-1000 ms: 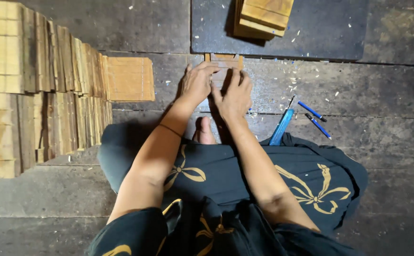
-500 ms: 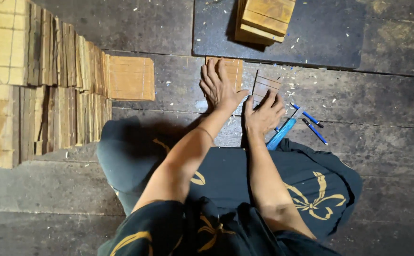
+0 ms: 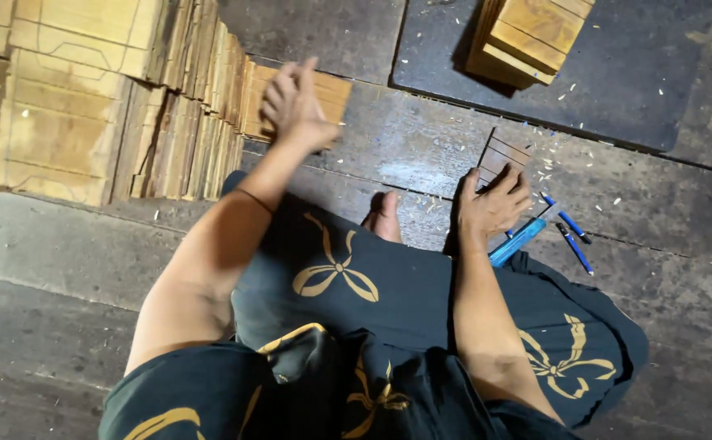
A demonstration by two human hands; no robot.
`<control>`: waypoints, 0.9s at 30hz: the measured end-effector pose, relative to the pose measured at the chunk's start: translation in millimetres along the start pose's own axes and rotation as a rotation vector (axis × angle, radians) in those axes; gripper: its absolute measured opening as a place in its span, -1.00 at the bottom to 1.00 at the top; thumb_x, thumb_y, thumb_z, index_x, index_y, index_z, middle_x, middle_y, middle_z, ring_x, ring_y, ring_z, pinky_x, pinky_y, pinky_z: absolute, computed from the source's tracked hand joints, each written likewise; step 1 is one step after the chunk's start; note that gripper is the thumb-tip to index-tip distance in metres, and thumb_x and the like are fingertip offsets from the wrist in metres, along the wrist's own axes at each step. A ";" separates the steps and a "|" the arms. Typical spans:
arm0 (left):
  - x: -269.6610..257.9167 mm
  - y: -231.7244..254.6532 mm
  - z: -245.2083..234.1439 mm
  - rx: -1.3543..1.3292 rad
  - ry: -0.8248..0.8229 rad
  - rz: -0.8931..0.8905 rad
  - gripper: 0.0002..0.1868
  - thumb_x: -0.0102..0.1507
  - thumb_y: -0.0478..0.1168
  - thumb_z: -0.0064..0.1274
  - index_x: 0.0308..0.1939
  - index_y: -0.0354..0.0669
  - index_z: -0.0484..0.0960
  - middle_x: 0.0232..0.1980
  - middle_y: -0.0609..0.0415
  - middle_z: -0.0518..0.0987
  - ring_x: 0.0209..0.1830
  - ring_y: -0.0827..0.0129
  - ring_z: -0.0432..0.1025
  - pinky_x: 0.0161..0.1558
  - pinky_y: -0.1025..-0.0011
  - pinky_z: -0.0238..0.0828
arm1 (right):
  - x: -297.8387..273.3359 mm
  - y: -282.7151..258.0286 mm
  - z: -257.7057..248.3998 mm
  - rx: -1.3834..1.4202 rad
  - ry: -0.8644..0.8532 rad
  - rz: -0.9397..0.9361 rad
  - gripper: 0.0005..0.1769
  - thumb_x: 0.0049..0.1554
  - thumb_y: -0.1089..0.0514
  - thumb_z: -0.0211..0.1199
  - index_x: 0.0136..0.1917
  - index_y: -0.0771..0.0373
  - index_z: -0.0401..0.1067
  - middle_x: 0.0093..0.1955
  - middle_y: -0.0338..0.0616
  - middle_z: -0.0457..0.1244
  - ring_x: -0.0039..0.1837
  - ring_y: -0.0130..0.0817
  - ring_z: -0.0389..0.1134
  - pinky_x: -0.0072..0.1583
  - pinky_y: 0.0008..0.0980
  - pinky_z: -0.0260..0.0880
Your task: The person sits on the floor and repeatedly marks small wooden pieces using a pencil and a template. They pick up a piece, align the template, draw lines, and place the marked piece aside. This process is repeated for multiple pieces.
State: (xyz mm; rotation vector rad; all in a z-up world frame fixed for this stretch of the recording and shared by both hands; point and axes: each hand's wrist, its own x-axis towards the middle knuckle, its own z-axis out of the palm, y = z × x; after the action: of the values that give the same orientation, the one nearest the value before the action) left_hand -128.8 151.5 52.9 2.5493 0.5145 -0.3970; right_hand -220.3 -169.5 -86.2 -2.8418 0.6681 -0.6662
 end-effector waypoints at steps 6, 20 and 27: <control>31.8 -49.1 12.6 0.010 0.070 -0.112 0.25 -0.11 -0.07 0.59 0.50 0.32 0.06 0.45 0.03 -0.03 0.44 0.04 -0.10 0.42 0.12 -0.05 | -0.2 2.3 2.4 -0.008 0.029 -0.020 -0.29 0.16 -0.36 0.17 0.36 0.16 0.36 0.30 0.00 0.18 0.19 -0.01 0.17 0.03 -0.03 0.31; 42.5 -62.2 38.5 0.169 0.114 -0.064 0.05 -0.07 -0.04 0.54 0.34 0.08 0.15 0.58 -0.04 -0.11 0.60 -0.09 -0.30 0.36 -0.18 -0.02 | -1.1 1.1 2.9 -0.008 0.012 0.024 -0.28 0.17 -0.43 0.09 0.35 0.09 0.35 0.29 -0.06 0.16 0.20 -0.07 0.15 -0.03 -0.02 0.32; 35.3 -52.0 26.4 0.247 0.055 -0.090 0.01 -0.02 0.05 0.50 0.34 0.03 0.16 0.57 -0.05 -0.09 0.53 -0.06 -0.17 0.26 -0.11 0.14 | -1.9 -1.4 -2.6 0.005 -0.012 0.025 -0.28 0.19 -0.43 0.07 0.35 0.12 0.36 0.30 -0.01 0.15 0.22 -0.04 0.16 0.03 -0.01 0.31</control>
State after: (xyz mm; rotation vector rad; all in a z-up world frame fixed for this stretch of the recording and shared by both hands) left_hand -124.5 189.1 -3.8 2.7882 0.6370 -0.4475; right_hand -222.5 -167.5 -84.3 -2.8261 0.6977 -0.6454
